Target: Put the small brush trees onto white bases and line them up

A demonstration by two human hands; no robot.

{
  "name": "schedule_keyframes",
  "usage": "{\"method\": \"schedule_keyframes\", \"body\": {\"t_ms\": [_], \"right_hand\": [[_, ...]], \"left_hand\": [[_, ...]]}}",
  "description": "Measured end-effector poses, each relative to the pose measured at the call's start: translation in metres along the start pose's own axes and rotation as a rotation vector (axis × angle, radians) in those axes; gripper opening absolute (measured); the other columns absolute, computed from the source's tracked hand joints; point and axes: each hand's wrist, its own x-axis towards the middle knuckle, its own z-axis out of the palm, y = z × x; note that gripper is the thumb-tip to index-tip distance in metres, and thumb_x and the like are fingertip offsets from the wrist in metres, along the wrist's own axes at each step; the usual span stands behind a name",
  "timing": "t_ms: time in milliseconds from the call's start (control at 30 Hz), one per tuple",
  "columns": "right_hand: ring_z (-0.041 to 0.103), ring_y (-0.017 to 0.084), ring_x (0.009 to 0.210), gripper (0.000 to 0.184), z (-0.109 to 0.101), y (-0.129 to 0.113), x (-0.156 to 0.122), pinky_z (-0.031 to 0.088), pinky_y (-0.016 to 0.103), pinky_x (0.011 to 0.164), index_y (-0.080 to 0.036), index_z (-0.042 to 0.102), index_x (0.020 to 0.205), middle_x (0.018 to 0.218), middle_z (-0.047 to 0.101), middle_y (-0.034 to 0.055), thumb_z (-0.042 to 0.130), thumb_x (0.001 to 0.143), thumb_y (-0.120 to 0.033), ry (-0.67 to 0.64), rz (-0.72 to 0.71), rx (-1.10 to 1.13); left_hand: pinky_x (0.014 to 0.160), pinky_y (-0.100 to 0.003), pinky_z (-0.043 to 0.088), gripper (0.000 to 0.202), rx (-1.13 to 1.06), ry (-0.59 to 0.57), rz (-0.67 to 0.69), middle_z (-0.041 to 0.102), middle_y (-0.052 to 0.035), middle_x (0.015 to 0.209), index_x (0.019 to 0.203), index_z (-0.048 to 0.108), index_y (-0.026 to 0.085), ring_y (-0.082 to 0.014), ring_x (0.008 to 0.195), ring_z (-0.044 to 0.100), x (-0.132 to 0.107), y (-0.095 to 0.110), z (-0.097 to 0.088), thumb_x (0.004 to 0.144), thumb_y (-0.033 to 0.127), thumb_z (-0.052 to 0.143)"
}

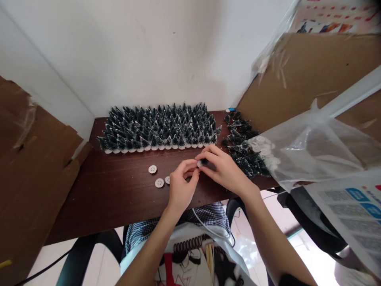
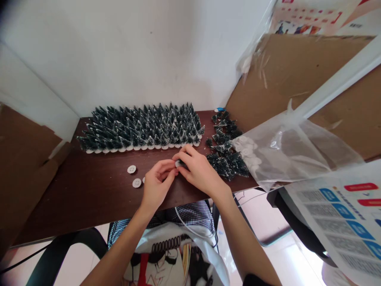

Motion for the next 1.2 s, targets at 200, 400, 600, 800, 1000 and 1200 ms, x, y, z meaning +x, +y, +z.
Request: {"method": "schedule_keyframes", "body": {"t_ms": [200,400,600,800,1000,1200], "right_hand": [[0.062,0.021,0.098,0.020,0.000,-0.002,0.002,0.052,0.036,0.088,-0.021,0.061,0.108,0.110,0.057,0.0063,0.058,0.092,-0.010,-0.018,0.007,0.020],[0.060,0.020,0.102,0.023,0.001,-0.004,0.001,0.051,0.035,0.090,-0.022,0.059,0.108,0.110,0.053,0.0060,0.056,0.090,-0.008,0.006,-0.006,0.052],[0.060,0.021,0.103,0.023,-0.007,-0.004,0.002,0.052,0.035,0.091,-0.023,0.059,0.106,0.109,0.054,0.0060,0.056,0.089,-0.008,0.053,-0.043,0.055],[0.061,0.023,0.102,0.020,-0.038,0.010,0.005,0.055,0.035,0.083,-0.022,0.060,0.102,0.107,0.057,0.0074,0.060,0.085,-0.012,0.360,0.062,-0.044],[0.062,0.023,0.096,0.029,-0.058,0.057,0.021,0.057,0.036,0.077,-0.022,0.057,0.103,0.112,0.060,0.0087,0.067,0.076,-0.016,0.365,0.202,-0.017],[0.062,0.022,0.082,0.024,-0.052,0.086,0.041,0.053,0.037,0.076,-0.020,0.062,0.087,0.095,0.063,0.0066,0.060,0.067,-0.007,0.139,0.242,-0.185]], "left_hand": [[0.085,-0.030,0.061,0.020,-0.002,-0.012,0.011,0.077,-0.0076,0.104,0.105,0.067,0.018,-0.0177,0.095,0.074,-0.001,-0.001,0.000,0.086,0.017,0.064],[0.086,-0.031,0.061,0.020,-0.006,-0.006,0.020,0.077,-0.0076,0.106,0.106,0.067,0.018,-0.0179,0.097,0.074,0.000,-0.001,0.000,0.086,0.018,0.063],[0.088,-0.032,0.060,0.019,-0.010,-0.018,0.010,0.077,-0.0088,0.107,0.105,0.067,0.017,-0.0178,0.095,0.074,-0.001,0.000,0.000,0.087,0.018,0.062],[0.086,-0.031,0.060,0.017,0.007,-0.025,-0.002,0.077,-0.0088,0.107,0.104,0.067,0.018,-0.0159,0.090,0.073,-0.001,-0.001,-0.001,0.089,0.018,0.060],[0.085,-0.032,0.059,0.018,0.049,-0.023,0.006,0.076,-0.0089,0.105,0.103,0.068,0.019,-0.0167,0.092,0.072,-0.001,-0.001,-0.001,0.090,0.017,0.056],[0.082,-0.031,0.059,0.018,0.071,-0.022,0.013,0.075,-0.0088,0.102,0.102,0.068,0.018,-0.0167,0.090,0.071,-0.001,0.000,-0.001,0.089,0.015,0.055]]}}
